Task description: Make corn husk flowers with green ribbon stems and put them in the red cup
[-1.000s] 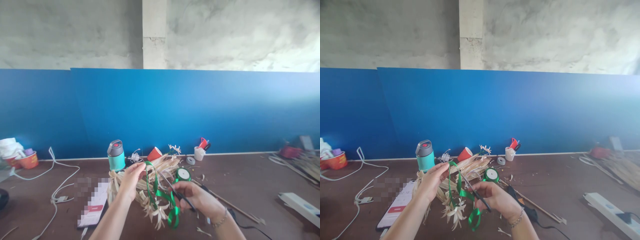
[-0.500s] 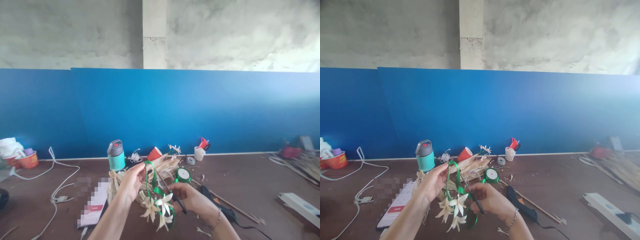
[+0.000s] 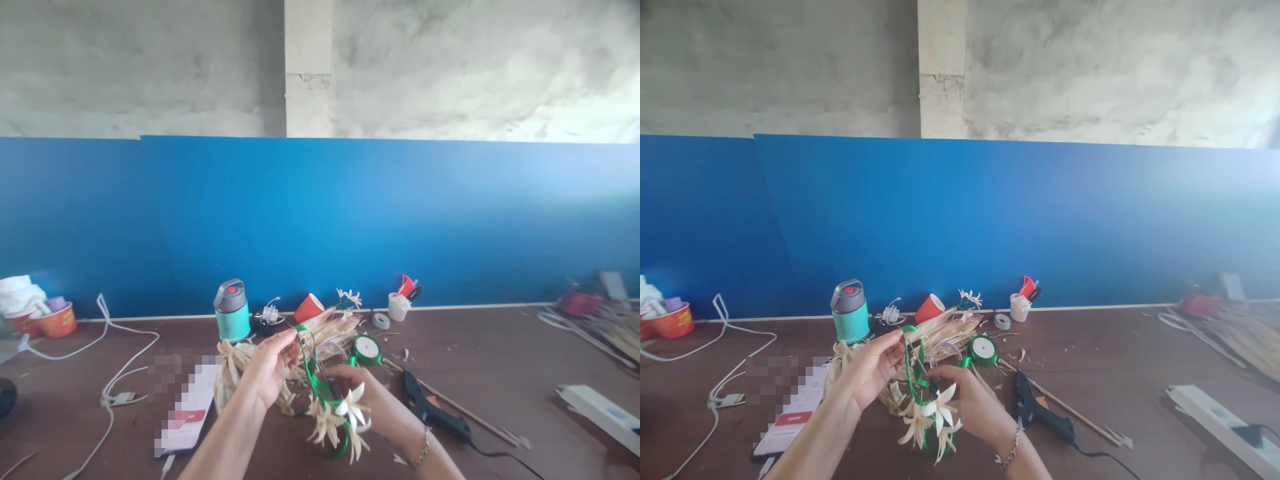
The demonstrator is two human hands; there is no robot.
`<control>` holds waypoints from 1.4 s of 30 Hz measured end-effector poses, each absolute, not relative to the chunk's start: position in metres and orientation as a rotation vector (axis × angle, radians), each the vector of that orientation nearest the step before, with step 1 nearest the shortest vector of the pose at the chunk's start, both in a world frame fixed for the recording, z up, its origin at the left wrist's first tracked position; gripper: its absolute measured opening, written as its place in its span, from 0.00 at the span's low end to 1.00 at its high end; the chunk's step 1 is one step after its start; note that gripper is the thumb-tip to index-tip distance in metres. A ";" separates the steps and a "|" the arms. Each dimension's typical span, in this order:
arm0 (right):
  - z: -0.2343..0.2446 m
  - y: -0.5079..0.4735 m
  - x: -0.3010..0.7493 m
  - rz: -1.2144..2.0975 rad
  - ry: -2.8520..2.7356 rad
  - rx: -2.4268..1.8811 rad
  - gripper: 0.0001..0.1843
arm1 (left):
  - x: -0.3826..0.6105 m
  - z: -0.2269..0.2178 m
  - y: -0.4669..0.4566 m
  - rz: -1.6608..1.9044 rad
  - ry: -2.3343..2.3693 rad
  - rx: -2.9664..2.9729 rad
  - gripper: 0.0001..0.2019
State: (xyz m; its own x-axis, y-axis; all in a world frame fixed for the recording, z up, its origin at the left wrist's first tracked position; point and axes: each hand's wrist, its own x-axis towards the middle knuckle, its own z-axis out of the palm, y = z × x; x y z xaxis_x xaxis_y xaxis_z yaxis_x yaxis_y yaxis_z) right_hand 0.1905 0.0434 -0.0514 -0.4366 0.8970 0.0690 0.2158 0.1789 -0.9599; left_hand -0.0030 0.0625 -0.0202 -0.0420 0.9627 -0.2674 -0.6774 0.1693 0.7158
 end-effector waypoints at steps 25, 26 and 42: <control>-0.054 0.041 0.157 1.426 -1.443 -0.808 0.21 | 0.016 -0.024 0.051 1.331 0.822 0.626 0.11; -0.056 0.041 0.156 1.398 -1.463 -0.802 0.21 | 0.017 -0.023 0.050 1.332 0.822 0.633 0.12; -0.053 0.038 0.160 1.277 -1.605 -0.768 0.23 | 0.018 -0.017 0.047 1.336 0.874 0.675 0.11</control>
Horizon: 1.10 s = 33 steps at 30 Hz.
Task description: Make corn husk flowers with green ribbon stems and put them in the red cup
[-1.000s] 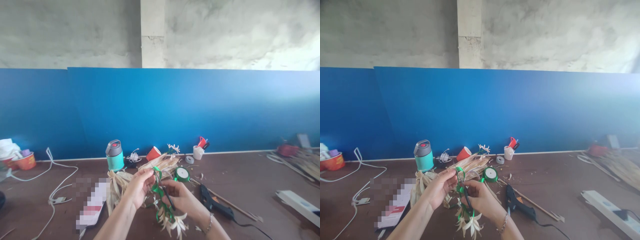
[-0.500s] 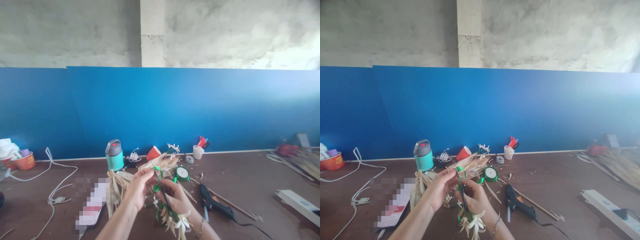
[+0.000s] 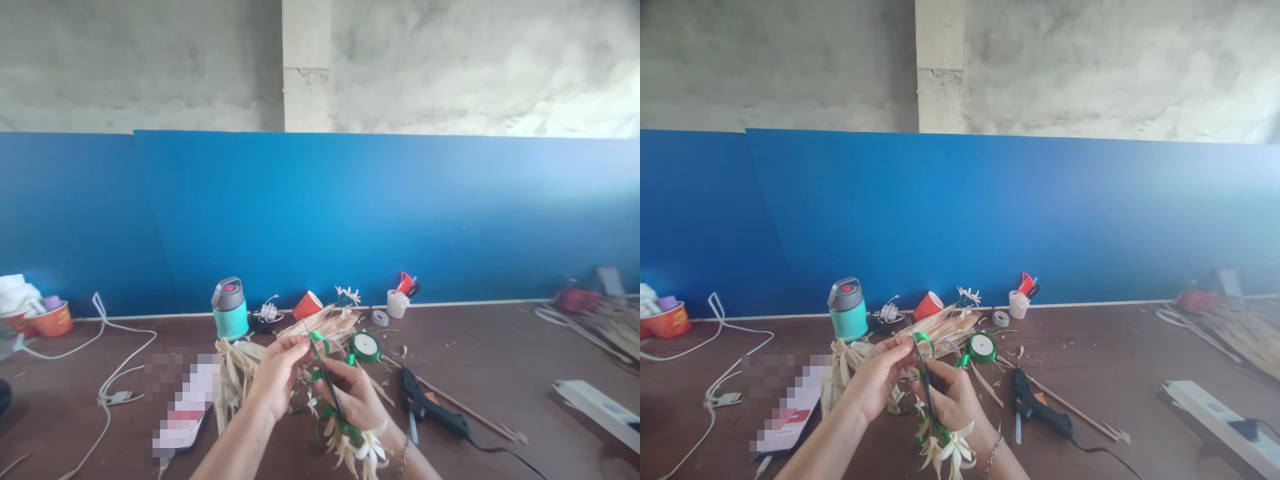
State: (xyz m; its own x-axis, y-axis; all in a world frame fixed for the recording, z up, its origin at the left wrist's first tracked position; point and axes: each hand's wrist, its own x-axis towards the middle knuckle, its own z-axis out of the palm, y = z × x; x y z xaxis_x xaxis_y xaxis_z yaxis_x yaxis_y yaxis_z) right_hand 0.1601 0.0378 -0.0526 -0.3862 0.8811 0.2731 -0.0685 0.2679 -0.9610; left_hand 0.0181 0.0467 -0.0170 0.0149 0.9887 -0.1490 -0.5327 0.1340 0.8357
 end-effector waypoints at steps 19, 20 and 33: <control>-0.044 0.035 0.165 1.262 -1.643 -0.801 0.19 | 0.014 -0.014 0.047 1.347 0.943 0.763 0.10; -0.045 0.035 0.165 1.273 -1.635 -0.799 0.18 | 0.013 -0.014 0.047 1.342 0.949 0.778 0.10; -0.058 0.038 0.166 1.335 -1.562 -0.858 0.16 | 0.005 -0.014 0.052 1.298 1.016 0.997 0.05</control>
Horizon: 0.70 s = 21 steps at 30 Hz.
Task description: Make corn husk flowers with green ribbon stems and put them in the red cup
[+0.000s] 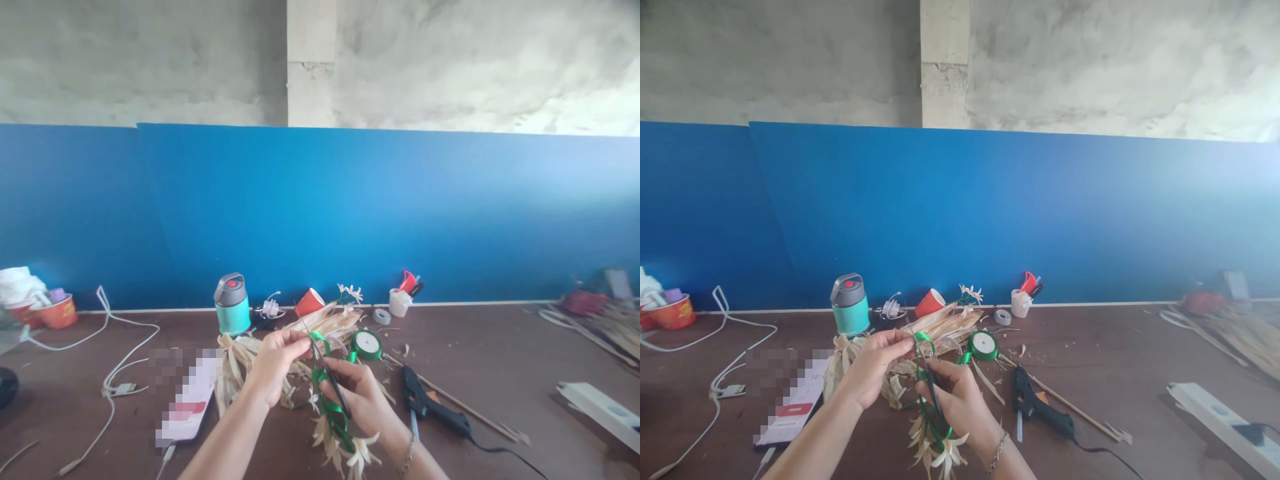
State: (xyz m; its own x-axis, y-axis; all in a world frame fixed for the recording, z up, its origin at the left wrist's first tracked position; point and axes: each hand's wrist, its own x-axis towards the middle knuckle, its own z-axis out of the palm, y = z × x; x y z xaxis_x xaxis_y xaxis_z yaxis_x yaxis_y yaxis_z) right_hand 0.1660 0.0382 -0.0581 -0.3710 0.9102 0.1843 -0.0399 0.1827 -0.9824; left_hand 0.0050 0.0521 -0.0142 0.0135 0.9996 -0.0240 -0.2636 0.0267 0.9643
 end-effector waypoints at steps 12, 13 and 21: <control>-0.051 0.034 0.164 1.340 -1.563 -0.849 0.15 | 0.002 -0.016 0.052 1.278 1.041 1.076 0.05; -0.051 0.034 0.164 1.342 -1.561 -0.851 0.16 | 0.002 -0.017 0.052 1.273 1.040 1.078 0.05; -0.048 0.032 0.164 1.339 -1.546 -0.834 0.19 | 0.004 -0.018 0.051 1.222 1.022 1.079 0.06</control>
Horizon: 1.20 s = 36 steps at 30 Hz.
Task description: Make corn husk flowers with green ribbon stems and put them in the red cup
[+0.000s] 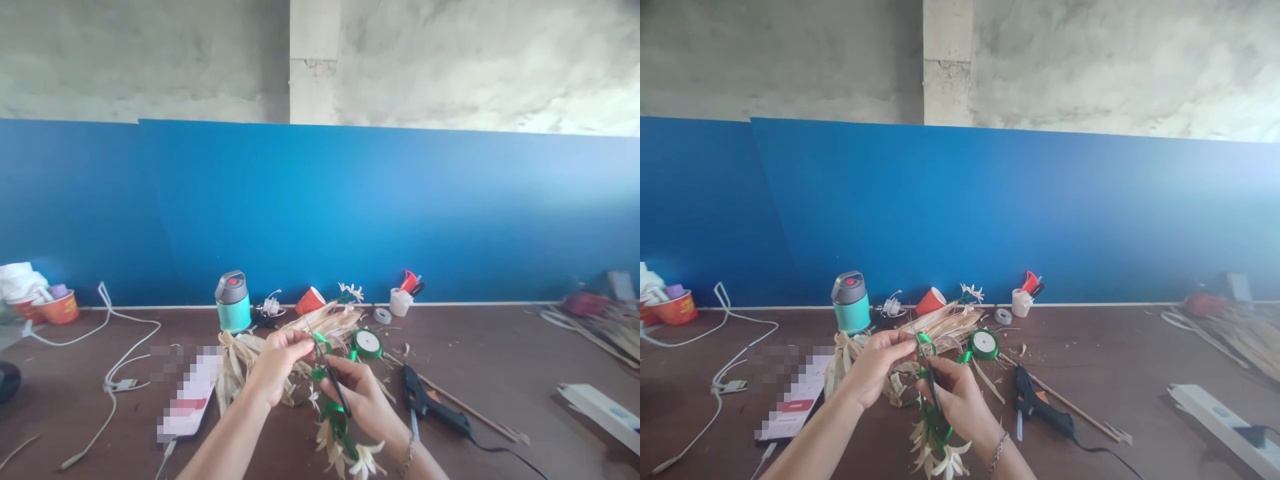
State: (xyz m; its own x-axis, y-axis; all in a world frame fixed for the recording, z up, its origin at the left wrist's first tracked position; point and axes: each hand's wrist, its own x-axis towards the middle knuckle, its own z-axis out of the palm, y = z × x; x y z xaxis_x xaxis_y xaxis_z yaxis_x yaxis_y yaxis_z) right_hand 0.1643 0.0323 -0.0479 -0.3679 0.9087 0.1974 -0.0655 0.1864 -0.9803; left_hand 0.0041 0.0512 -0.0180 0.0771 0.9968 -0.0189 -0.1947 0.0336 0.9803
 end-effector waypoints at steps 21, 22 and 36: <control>-0.045 0.033 0.164 1.387 -1.518 -0.854 0.20 | -0.001 -0.015 0.052 1.187 1.047 1.131 0.05; -0.046 0.033 0.165 1.394 -1.519 -0.847 0.20 | -0.002 -0.014 0.052 1.186 1.049 1.130 0.05; -0.048 0.034 0.166 1.407 -1.552 -0.802 0.21 | -0.004 -0.008 0.050 1.139 1.006 1.140 0.05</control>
State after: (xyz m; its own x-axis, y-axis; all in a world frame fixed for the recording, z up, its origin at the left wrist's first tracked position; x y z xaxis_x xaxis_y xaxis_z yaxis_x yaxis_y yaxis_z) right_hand 0.1659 0.0335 -0.0478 -0.4155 0.8921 0.1774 -0.0892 0.1541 -0.9840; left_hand -0.0038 0.0502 -0.0081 0.1531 0.9879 -0.0252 -0.1471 0.0480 0.9880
